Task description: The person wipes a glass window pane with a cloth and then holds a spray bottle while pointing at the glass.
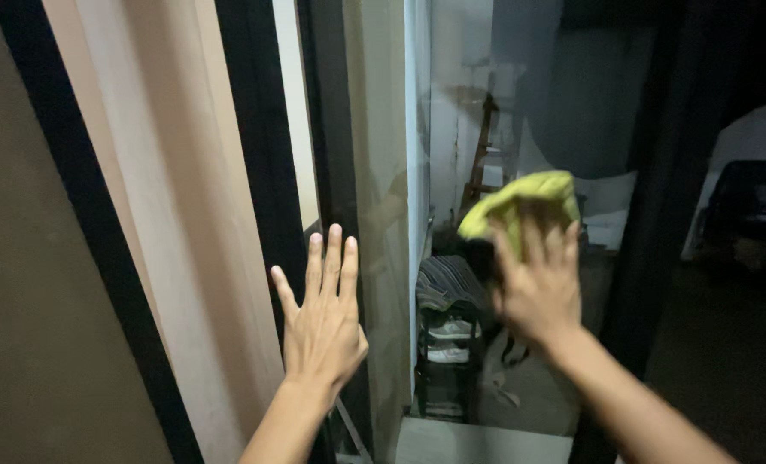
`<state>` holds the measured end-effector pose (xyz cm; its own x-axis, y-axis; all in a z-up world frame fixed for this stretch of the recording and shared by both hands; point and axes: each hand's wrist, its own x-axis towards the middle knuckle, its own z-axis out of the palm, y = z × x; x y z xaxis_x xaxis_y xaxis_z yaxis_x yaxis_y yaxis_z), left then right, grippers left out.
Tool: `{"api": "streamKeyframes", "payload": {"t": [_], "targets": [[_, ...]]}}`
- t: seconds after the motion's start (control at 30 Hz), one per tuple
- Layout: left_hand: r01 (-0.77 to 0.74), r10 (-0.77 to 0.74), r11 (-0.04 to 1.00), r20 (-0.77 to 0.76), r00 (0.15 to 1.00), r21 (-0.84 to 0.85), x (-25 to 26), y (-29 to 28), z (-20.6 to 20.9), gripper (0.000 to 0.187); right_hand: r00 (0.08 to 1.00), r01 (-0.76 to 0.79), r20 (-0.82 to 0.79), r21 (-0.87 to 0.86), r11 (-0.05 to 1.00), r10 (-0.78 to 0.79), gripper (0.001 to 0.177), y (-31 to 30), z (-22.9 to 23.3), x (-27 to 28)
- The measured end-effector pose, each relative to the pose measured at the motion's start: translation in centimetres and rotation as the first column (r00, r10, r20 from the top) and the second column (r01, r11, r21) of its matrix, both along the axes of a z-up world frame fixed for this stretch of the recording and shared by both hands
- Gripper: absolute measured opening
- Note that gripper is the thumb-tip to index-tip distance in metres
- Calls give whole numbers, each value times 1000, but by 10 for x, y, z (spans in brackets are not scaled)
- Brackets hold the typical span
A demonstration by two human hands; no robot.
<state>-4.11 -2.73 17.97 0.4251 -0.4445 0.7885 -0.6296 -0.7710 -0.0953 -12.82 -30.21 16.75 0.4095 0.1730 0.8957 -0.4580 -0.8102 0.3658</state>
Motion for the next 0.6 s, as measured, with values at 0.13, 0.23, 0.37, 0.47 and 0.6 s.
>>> {"api": "streamKeyframes", "payload": {"t": [0.13, 0.23, 0.37, 0.47, 0.6], "targets": [[-87, 99, 994, -199, 975, 65, -1, 8, 8, 116, 805, -21, -581, 174, 985, 120, 48, -11, -109, 15], [-158, 181, 983, -313, 932, 96, 1, 16, 6, 122, 729, -422, -577, 46, 906, 369, 62, -18, -185, 13], [-234, 271, 959, -272, 923, 161, 13, 25, -7, 111, 588, -342, -775, 20, 940, 230, 73, -14, -182, 7], [-269, 287, 949, -101, 953, 164, 26, 29, -23, 102, 579, 225, -813, 237, 945, 66, 51, -6, -114, -4], [-246, 281, 950, -179, 943, 194, 26, 31, -45, 104, 979, -196, -43, 30, 980, 197, 71, 16, -26, 8]]}}
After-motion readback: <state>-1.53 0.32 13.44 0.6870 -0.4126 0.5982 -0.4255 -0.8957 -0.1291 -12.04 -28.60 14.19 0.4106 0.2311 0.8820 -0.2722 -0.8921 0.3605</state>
